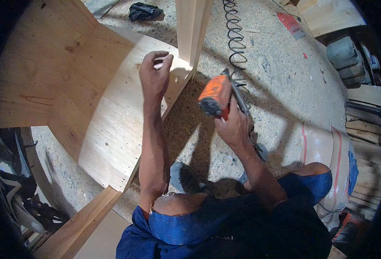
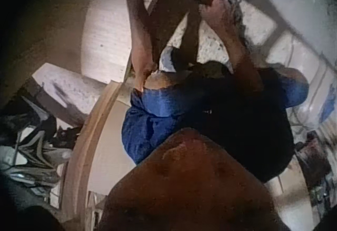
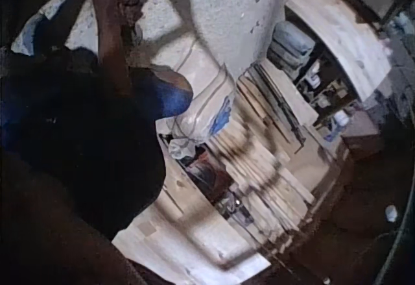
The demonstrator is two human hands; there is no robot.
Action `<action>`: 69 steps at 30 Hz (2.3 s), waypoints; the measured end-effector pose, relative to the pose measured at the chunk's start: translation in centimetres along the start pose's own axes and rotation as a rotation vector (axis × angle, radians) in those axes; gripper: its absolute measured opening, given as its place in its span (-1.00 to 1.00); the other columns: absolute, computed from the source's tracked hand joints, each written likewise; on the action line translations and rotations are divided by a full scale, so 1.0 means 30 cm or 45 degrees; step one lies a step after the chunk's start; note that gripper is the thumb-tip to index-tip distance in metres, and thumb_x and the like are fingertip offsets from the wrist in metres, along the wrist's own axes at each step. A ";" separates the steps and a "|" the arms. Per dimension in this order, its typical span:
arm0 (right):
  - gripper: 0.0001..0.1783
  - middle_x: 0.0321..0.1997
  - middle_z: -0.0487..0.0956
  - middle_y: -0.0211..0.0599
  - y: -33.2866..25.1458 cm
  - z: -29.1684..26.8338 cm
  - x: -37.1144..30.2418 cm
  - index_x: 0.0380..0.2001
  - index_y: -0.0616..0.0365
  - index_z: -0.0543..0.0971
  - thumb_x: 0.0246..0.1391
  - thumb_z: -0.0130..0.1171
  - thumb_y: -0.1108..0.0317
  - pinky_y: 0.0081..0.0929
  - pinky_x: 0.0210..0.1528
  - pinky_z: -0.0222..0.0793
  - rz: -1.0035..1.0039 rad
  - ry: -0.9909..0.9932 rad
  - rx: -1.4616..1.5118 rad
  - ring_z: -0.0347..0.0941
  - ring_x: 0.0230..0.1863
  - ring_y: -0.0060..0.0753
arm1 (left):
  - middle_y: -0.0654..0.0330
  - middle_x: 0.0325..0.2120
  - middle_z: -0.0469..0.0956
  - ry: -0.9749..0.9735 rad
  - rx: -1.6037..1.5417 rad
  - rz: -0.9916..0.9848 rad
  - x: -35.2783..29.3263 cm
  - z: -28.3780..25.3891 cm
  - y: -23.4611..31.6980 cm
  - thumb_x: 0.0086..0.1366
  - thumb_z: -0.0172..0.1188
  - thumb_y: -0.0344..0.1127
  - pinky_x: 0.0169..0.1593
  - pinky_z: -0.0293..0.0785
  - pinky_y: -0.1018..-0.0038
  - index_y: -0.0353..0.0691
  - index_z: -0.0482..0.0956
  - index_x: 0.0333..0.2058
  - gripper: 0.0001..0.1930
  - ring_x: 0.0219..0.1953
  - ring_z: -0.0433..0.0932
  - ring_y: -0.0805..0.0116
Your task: Assembling a wooden structure using a nail gun and glue.
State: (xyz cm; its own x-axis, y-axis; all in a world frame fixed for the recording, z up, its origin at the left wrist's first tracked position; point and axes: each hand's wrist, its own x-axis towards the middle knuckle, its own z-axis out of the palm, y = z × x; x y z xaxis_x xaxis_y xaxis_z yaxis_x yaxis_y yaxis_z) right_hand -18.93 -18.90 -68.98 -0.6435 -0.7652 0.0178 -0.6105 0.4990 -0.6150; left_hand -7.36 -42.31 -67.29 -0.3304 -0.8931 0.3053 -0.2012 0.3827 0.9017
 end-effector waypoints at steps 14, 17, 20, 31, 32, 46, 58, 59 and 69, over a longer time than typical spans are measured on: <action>-0.40 -0.32 0.60 0.11 -0.091 0.184 0.033 0.25 0.42 0.27 0.09 -0.01 0.53 -0.04 -0.33 0.46 -0.511 -0.205 -0.159 0.61 -0.31 0.06 | -0.05 0.06 0.54 -0.565 -0.025 -0.288 -0.230 -0.116 0.103 0.25 0.34 -0.24 0.15 0.46 0.34 -0.32 0.43 0.18 -0.44 0.10 0.53 0.19; -0.42 -0.33 0.60 0.11 -0.079 0.182 0.047 0.24 0.45 0.28 0.10 -0.07 0.57 -0.06 -0.31 0.46 -0.512 -0.165 -0.162 0.60 -0.31 0.07 | -0.03 0.06 0.55 -0.535 -0.080 -0.328 -0.216 -0.114 0.084 0.28 0.31 -0.26 0.15 0.45 0.37 -0.37 0.44 0.15 -0.48 0.09 0.54 0.25; -0.34 -0.34 0.60 0.10 -0.048 0.172 0.043 0.25 0.44 0.27 0.02 0.09 0.55 -0.07 -0.30 0.45 -0.505 -0.220 -0.115 0.60 -0.29 0.08 | -0.05 0.00 0.56 -0.426 0.050 -0.232 -0.141 -0.087 0.059 0.26 0.33 -0.26 0.14 0.44 0.34 -0.41 0.50 0.05 -0.54 0.06 0.55 0.21; -0.08 -0.23 0.60 0.11 0.078 0.146 -0.021 0.27 0.37 0.24 -0.19 0.43 0.46 -0.02 -0.21 0.49 -0.396 -0.202 0.001 0.60 -0.17 0.10 | -0.16 -0.14 0.41 -0.150 0.487 0.328 -0.027 0.259 -0.089 0.05 0.31 -0.47 -0.07 0.47 0.13 -0.35 0.40 -0.17 -0.63 -0.10 0.47 -0.14; -0.08 -0.23 0.60 0.11 0.083 0.141 -0.019 0.27 0.37 0.24 -0.19 0.43 0.46 -0.02 -0.21 0.49 -0.403 -0.194 0.011 0.60 -0.17 0.10 | -0.21 -0.09 0.38 -0.123 0.499 0.335 -0.029 0.262 -0.086 0.06 0.29 -0.48 -0.08 0.48 0.09 -0.34 0.39 -0.15 -0.63 -0.08 0.46 -0.16; -0.04 -0.26 0.61 0.13 0.030 0.118 0.006 0.27 0.41 0.21 -0.24 0.43 0.51 -0.02 -0.26 0.50 -0.469 -0.079 0.023 0.61 -0.27 0.14 | -0.12 -0.04 0.51 -0.181 0.470 0.414 -0.025 0.166 -0.048 0.14 0.35 -0.43 -0.03 0.53 0.31 -0.35 0.55 -0.14 -0.69 -0.13 0.59 0.08; -0.33 -0.40 0.57 0.06 -0.073 0.177 0.057 0.24 0.45 0.24 -0.01 0.06 0.62 -0.11 -0.37 0.47 -0.589 -0.100 -0.069 0.59 -0.35 0.05 | -0.03 0.14 0.44 -0.479 -0.567 -0.514 -0.239 -0.133 0.066 0.27 0.34 -0.29 0.26 0.36 0.34 -0.41 0.32 0.21 -0.38 0.20 0.42 0.27; -0.33 -0.40 0.57 0.06 -0.073 0.180 0.063 0.24 0.45 0.24 -0.01 0.06 0.62 -0.11 -0.37 0.47 -0.589 -0.097 -0.075 0.59 -0.35 0.05 | -0.03 0.14 0.44 -0.481 -0.560 -0.508 -0.238 -0.137 0.064 0.27 0.34 -0.29 0.26 0.36 0.34 -0.41 0.32 0.21 -0.38 0.20 0.42 0.27; -0.39 -0.47 0.55 0.04 -0.073 0.205 0.065 0.25 0.46 0.22 0.11 0.01 0.53 -0.08 -0.43 0.45 -0.551 -0.093 -0.168 0.58 -0.38 0.05 | -0.16 0.18 0.39 -0.446 -0.333 -0.355 -0.280 -0.095 0.026 0.07 0.47 -0.35 0.27 0.37 0.25 -0.29 0.07 0.32 -0.07 0.20 0.43 0.10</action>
State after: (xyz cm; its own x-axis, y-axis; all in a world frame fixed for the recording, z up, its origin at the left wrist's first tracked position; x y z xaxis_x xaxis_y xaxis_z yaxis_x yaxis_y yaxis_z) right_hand -16.00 -24.00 -72.45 -0.2852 -0.9389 0.1925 -0.8725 0.1712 -0.4576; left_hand -2.11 -35.20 -68.29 -0.5947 -0.8030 -0.0380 -0.1032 0.0294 0.9942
